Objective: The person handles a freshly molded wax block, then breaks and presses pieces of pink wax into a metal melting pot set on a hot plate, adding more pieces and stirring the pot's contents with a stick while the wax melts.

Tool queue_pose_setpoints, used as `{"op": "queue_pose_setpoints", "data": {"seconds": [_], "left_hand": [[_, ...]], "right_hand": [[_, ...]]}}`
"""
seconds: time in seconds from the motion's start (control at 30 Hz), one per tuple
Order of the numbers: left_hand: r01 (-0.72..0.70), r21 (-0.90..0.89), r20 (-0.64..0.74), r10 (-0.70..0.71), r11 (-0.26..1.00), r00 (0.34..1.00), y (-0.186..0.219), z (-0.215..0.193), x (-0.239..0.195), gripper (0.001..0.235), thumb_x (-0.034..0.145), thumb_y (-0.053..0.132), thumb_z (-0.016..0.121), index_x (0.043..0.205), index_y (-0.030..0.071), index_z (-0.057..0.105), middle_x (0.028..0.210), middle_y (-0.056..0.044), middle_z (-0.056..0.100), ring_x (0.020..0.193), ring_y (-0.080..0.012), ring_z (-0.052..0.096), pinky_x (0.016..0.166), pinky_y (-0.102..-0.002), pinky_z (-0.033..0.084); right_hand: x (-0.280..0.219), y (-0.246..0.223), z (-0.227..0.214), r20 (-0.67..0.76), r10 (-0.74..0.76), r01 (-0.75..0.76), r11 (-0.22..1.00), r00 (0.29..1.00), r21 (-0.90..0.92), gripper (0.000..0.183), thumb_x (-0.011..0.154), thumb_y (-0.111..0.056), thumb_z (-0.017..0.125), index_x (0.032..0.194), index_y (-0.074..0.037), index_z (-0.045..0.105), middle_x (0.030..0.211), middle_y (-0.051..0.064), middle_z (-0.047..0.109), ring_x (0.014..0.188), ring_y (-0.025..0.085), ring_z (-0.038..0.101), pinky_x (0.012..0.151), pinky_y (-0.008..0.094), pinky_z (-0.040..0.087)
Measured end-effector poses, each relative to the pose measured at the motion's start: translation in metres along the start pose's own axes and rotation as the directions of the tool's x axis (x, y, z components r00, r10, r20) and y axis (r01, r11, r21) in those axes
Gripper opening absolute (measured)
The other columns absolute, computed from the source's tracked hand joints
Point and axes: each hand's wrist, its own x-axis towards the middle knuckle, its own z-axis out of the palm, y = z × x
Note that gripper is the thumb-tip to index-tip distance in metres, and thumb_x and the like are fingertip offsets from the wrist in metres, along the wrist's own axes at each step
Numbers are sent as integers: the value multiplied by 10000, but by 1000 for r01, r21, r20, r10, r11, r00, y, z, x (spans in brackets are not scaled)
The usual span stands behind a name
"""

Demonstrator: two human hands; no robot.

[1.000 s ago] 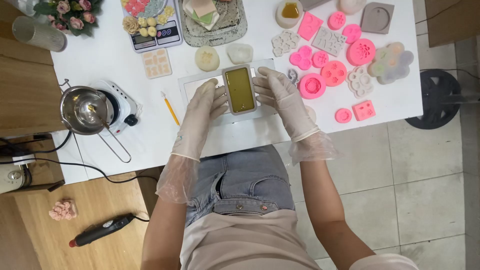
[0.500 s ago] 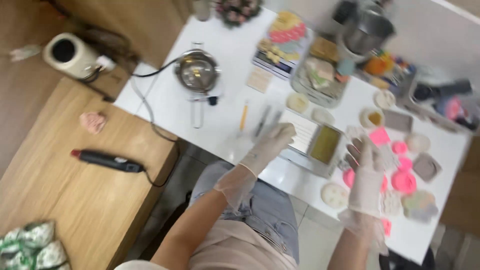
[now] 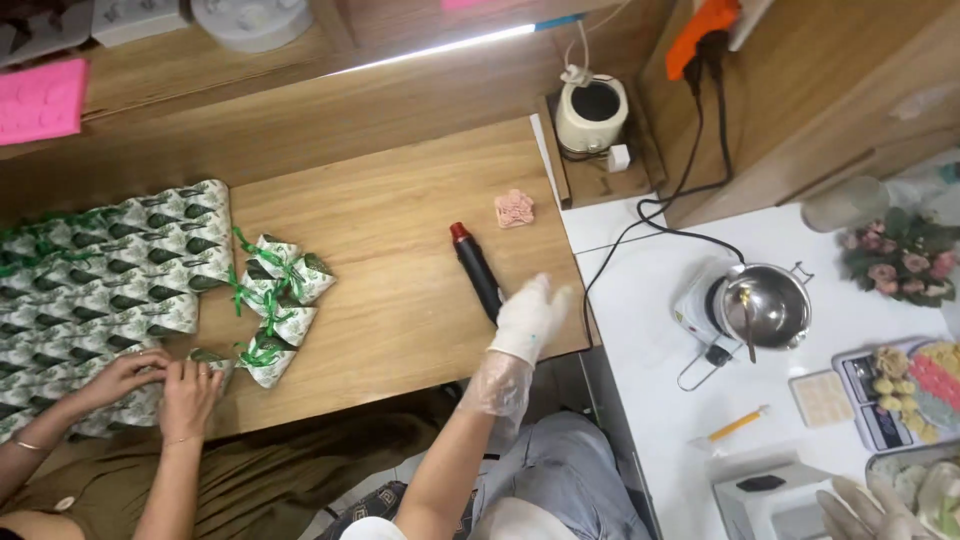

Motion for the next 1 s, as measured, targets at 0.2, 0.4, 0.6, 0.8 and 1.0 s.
{"op": "queue_pose_setpoints", "data": {"seconds": [0.2,0.4,0.6,0.8,1.0], "left_hand": [[60,-7,-274,-60,998,960,-32,-22,109,848,857,346,769,1528,39,350,1451,-204,532,1311,-355,547,1043,-449,498],[-7,396,-7,11,918,1000,-43,-26,192,1363,567,291,952,1630,120,116,1682,-105,173,1542,-347,128,1201,-580,205],[-245,345,-128,304,906,944,-68,-32,200,859,621,372,953,1385,187,608,1572,-67,474,1513,-324,326,1213,-536,295],[-358,295,-225,428,886,875,-74,-29,194,754,658,337,971,1304,121,648,1371,-115,631,1363,-327,491,1121,-522,361],[-198,-853,-185,75,483,980,-2,-77,126,622,784,65,805,1348,64,543,1289,-109,678,1149,-200,679,987,-346,582]], "right_hand": [[-51,-15,8,330,-125,90,989,936,121,693,1094,-554,246,1599,-94,369,1527,288,473,1290,451,537,1083,518,391],[-184,4,62,405,-595,674,735,694,-76,560,1060,-326,398,1518,-5,425,1420,302,568,1254,394,616,1093,489,461],[-193,41,65,275,-505,501,861,818,91,452,1041,-201,457,1420,36,520,1373,257,624,1211,403,642,1042,501,500],[-254,13,108,202,-438,435,898,876,59,429,1041,-195,467,1376,54,567,1351,245,658,1230,366,652,1084,480,480],[-283,-33,143,272,-525,560,826,806,-63,409,1035,-185,475,1378,15,576,1346,196,669,1236,288,640,1111,412,445]]}}
